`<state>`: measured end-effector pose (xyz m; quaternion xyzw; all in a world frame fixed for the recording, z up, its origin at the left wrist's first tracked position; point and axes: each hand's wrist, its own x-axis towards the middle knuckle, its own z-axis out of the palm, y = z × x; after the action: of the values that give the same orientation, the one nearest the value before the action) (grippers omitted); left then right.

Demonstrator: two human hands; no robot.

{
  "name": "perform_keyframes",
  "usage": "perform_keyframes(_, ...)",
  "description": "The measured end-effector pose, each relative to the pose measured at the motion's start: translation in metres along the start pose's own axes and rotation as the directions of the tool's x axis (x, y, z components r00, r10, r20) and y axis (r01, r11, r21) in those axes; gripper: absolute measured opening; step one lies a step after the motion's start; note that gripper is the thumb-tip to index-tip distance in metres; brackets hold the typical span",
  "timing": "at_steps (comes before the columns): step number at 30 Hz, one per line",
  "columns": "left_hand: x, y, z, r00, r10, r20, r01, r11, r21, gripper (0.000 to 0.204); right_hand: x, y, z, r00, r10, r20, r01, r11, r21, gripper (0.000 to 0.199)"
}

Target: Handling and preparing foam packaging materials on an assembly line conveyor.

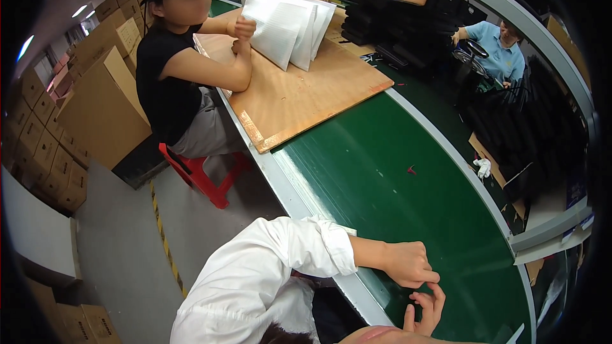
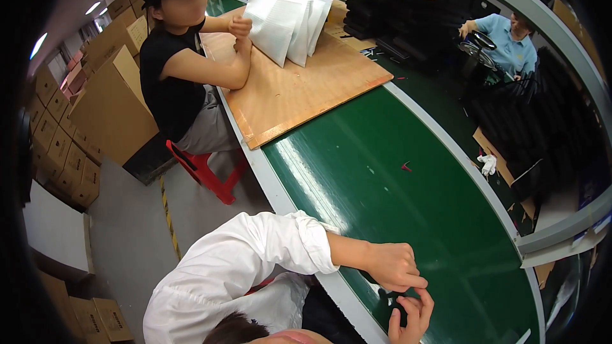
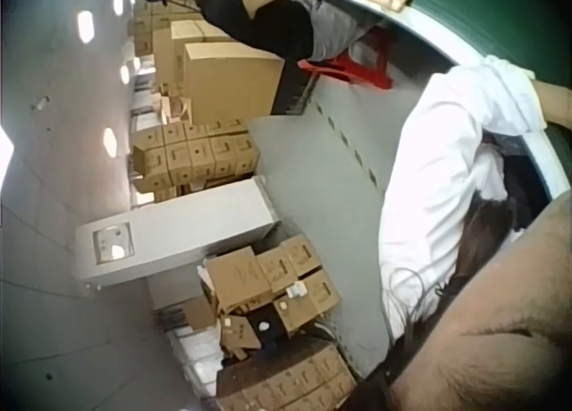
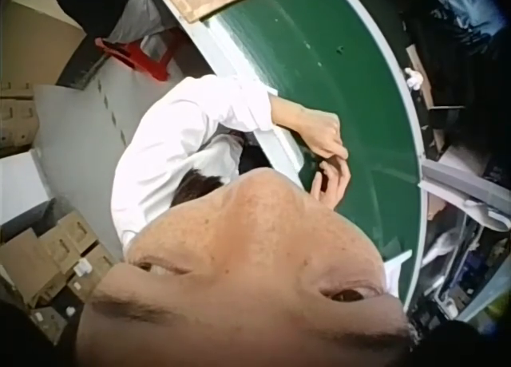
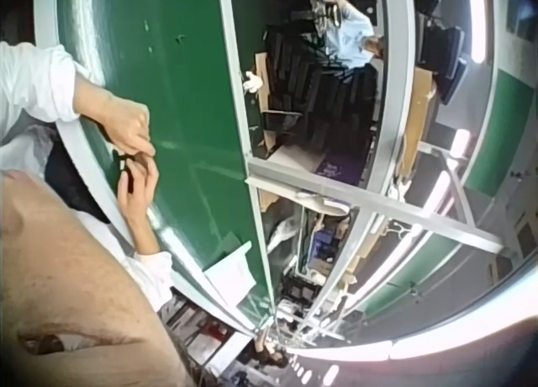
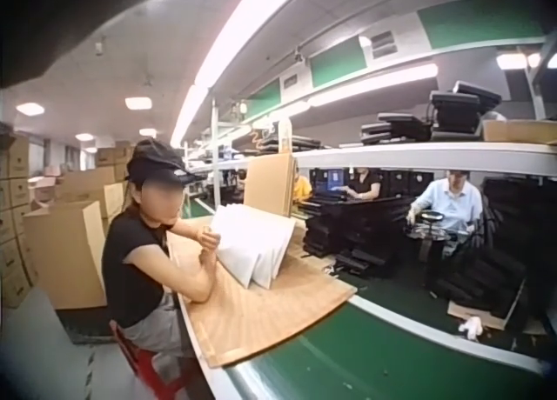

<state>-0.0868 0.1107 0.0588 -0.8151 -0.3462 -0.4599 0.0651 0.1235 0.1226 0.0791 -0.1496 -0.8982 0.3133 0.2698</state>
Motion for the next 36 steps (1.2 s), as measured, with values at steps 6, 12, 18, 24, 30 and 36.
perform_keyframes(6,0.0,0.0,0.0,1.0,0.001,-0.004,-0.001,1.0,0.022,0.015,0.003,-0.013,0.0,0.997,0.053,-0.058,-0.053,0.999,0.013,0.022)
perform_keyframes(12,0.002,0.002,-0.002,1.0,-0.003,-0.026,0.004,0.999,0.047,0.015,0.006,-0.02,-0.002,0.997,0.028,-0.067,-0.03,0.999,-0.033,0.022)
perform_keyframes(18,0.003,0.002,-0.001,0.999,-0.004,-0.037,0.007,0.997,0.075,0.014,0.005,-0.017,-0.003,0.997,0.01,-0.075,-0.012,0.999,-0.03,0.023)
perform_keyframes(24,0.003,0.002,-0.001,0.998,-0.01,-0.056,0.014,0.997,0.071,0.013,0.005,-0.018,0.0,0.995,0.019,-0.1,-0.021,1.0,-0.017,0.024)
perform_keyframes(30,0.001,0.001,0.001,0.999,-0.008,-0.04,0.01,0.998,0.06,0.011,-0.002,0.001,0.0,0.997,-0.007,-0.071,0.009,1.0,0.029,0.025)
perform_keyframes(36,0.0,-0.001,0.002,1.0,0.013,-0.029,-0.011,0.998,0.057,0.01,0.0,-0.007,-0.001,0.999,-0.006,-0.043,0.006,1.0,0.01,0.026)
